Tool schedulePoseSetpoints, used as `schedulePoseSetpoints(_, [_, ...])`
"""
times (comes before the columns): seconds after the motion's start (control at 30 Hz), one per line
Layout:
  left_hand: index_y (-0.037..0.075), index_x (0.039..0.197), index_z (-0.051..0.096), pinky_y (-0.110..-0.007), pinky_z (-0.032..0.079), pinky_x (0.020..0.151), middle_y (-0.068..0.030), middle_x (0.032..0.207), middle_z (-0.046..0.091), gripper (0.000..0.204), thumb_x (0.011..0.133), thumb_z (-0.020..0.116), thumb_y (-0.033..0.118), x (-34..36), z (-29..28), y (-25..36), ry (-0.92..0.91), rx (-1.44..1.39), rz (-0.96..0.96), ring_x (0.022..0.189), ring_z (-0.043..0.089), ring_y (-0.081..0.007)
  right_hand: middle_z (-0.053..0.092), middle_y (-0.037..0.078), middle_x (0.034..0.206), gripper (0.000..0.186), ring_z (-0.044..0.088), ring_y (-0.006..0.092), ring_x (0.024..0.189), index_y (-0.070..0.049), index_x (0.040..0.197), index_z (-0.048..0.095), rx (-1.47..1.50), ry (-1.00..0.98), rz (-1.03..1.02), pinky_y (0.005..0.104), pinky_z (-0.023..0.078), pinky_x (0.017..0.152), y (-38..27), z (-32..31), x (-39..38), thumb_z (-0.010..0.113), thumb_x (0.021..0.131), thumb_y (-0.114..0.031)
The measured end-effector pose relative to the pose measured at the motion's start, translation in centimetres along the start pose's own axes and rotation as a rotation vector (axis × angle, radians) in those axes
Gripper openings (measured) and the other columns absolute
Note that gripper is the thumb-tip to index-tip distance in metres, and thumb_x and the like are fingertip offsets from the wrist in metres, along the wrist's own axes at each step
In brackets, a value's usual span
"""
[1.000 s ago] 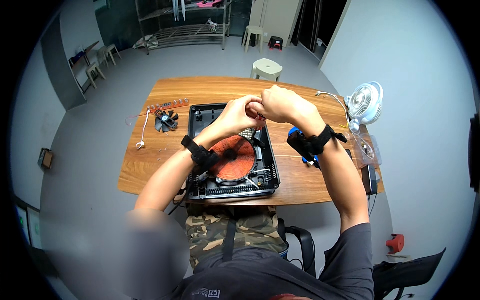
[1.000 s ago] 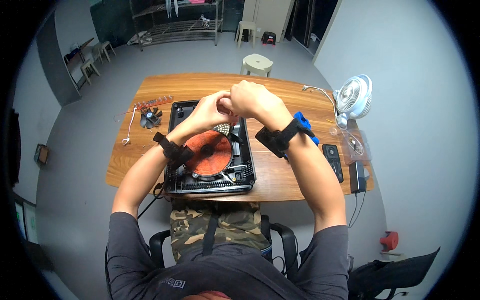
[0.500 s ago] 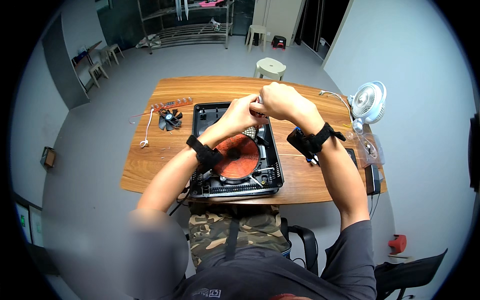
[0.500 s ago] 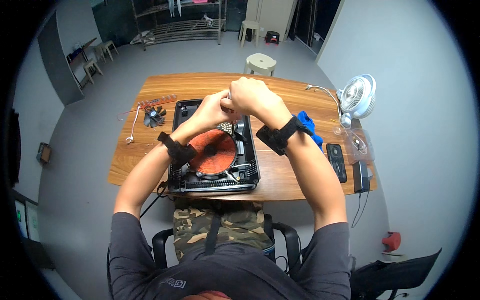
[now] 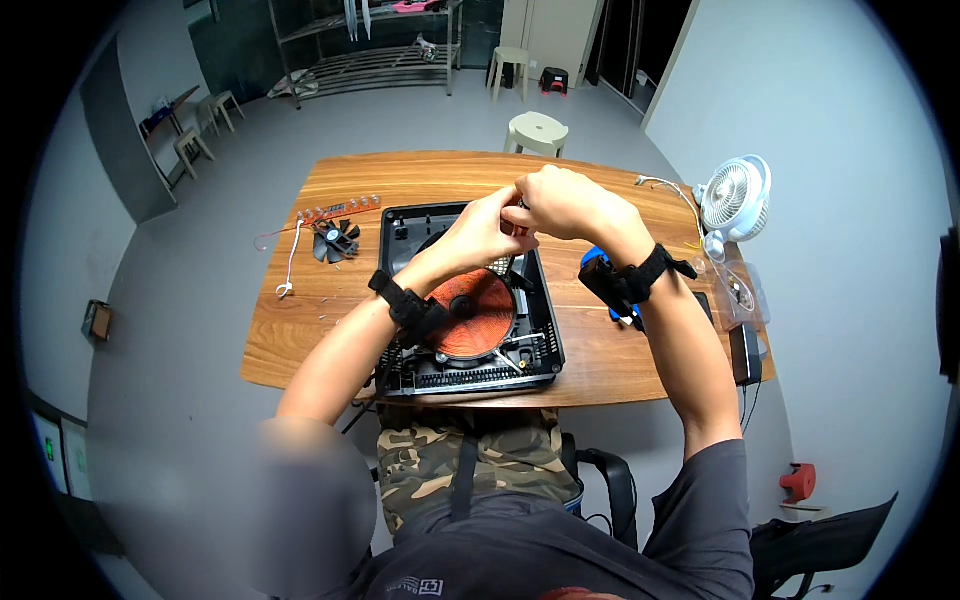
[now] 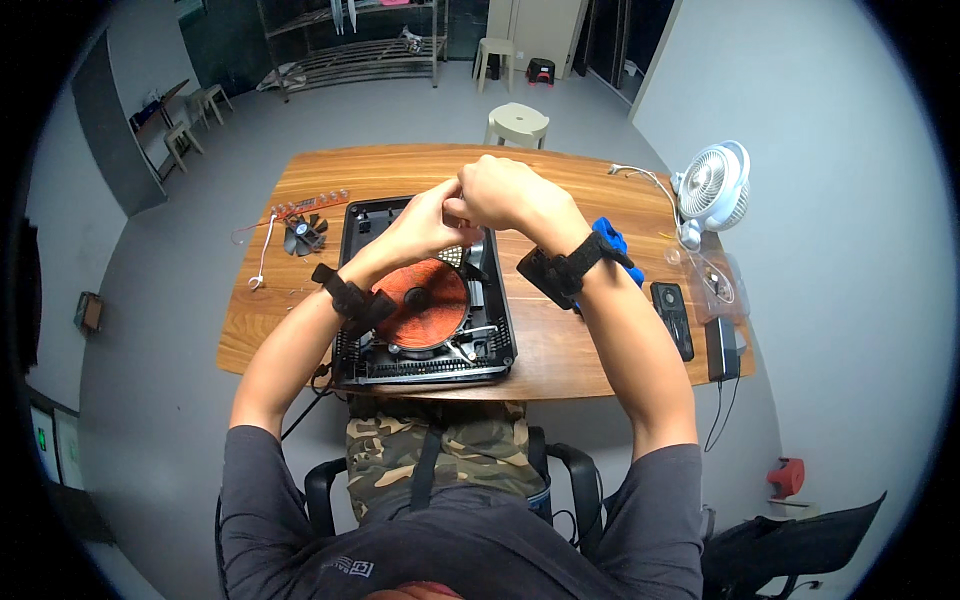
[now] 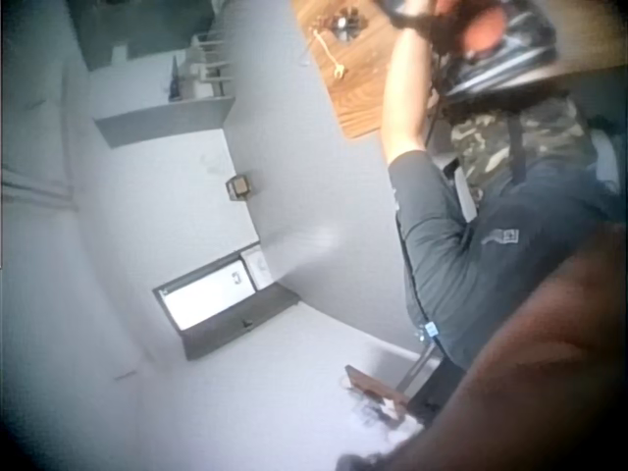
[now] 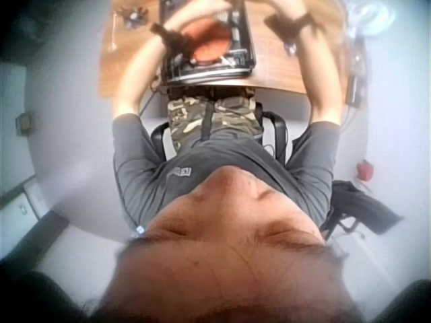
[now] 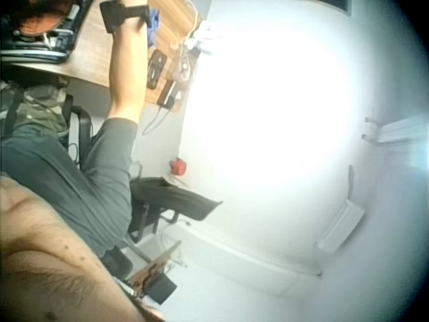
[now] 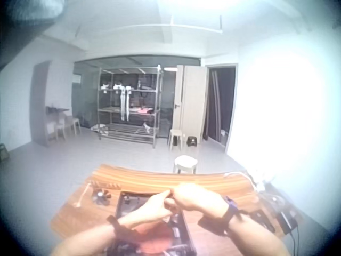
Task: The person repairs a disassembled electronic device on a wooden table. They use a screwdriver to tighten screws on the internal components, wipe parts with a blue cloth, and reattach a fan-like component.
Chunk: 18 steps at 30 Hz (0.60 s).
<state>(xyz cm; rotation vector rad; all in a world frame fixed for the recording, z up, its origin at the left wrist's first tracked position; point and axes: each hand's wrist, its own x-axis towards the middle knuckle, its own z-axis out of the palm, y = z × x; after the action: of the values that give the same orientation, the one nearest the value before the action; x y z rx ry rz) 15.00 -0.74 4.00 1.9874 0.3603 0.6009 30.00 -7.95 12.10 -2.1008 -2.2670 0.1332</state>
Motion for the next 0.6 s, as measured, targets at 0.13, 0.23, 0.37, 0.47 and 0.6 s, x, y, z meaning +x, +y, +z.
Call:
schedulePoseSetpoints(0.13, [-0.003, 0.123, 0.059, -0.031, 0.058, 0.075, -0.0097, 0.092, 0.074, 0.049, 0.078, 0.078, -0.002, -0.11, 0.10, 0.35, 0.053, -0.070, -0.018, 0.082, 0.072, -0.0148, 0.071, 0.025, 0.077, 0.047, 0.070, 0.0424, 0.076, 0.002, 0.082, 0.075, -0.013, 0.043, 0.056, 0.0471, 0.058, 0.076, -0.46, -0.23, -0.65, 0.059, 0.094, -0.041])
schedulePoseSetpoints(0.23, [-0.003, 0.122, 0.060, -0.031, 0.059, 0.073, -0.0101, 0.089, 0.074, 0.047, 0.078, 0.077, -0.004, -0.23, 0.12, 0.81, 0.065, -0.038, 0.020, 0.079, 0.072, -0.0151, 0.071, 0.025, 0.077, 0.048, 0.071, 0.0421, 0.077, 0.001, 0.083, 0.076, -0.005, 0.066, 0.068, 0.0475, 0.058, 0.077, -0.48, -0.11, -0.85, 0.058, 0.094, -0.042])
schedulePoseSetpoints(0.37, [-0.004, 0.121, 0.060, -0.031, 0.059, 0.072, -0.0105, 0.087, 0.074, 0.046, 0.079, 0.078, -0.003, -0.11, 0.12, 0.75, 0.044, -0.039, 0.046, 0.077, 0.072, -0.0154, 0.072, 0.024, 0.078, 0.048, 0.071, 0.0413, 0.077, 0.000, 0.085, 0.077, -0.007, 0.052, 0.068, 0.0477, 0.058, 0.078, -0.48, -0.35, -0.89, 0.058, 0.094, -0.044])
schedulePoseSetpoints(0.47, [-0.004, 0.121, 0.061, -0.031, 0.059, 0.072, -0.0104, 0.087, 0.074, 0.045, 0.079, 0.078, -0.004, -0.22, 0.10, 1.04, 0.045, -0.034, 0.064, 0.078, 0.073, -0.0153, 0.072, 0.023, 0.078, 0.048, 0.071, 0.0404, 0.077, -0.001, 0.085, 0.078, -0.010, 0.030, 0.081, 0.0472, 0.058, 0.078, -0.62, -0.71, -0.97, 0.058, 0.093, -0.044])
schedulePoseSetpoints(0.6, [-0.004, 0.121, 0.061, -0.031, 0.059, 0.071, -0.0106, 0.087, 0.074, 0.044, 0.080, 0.077, -0.004, -0.22, 0.21, 0.85, 0.044, -0.050, 0.063, 0.078, 0.073, -0.0151, 0.072, 0.022, 0.077, 0.048, 0.072, 0.0397, 0.077, -0.001, 0.084, 0.078, -0.004, 0.034, 0.092, 0.0466, 0.058, 0.079, -0.75, -0.79, -1.11, 0.058, 0.093, -0.044])
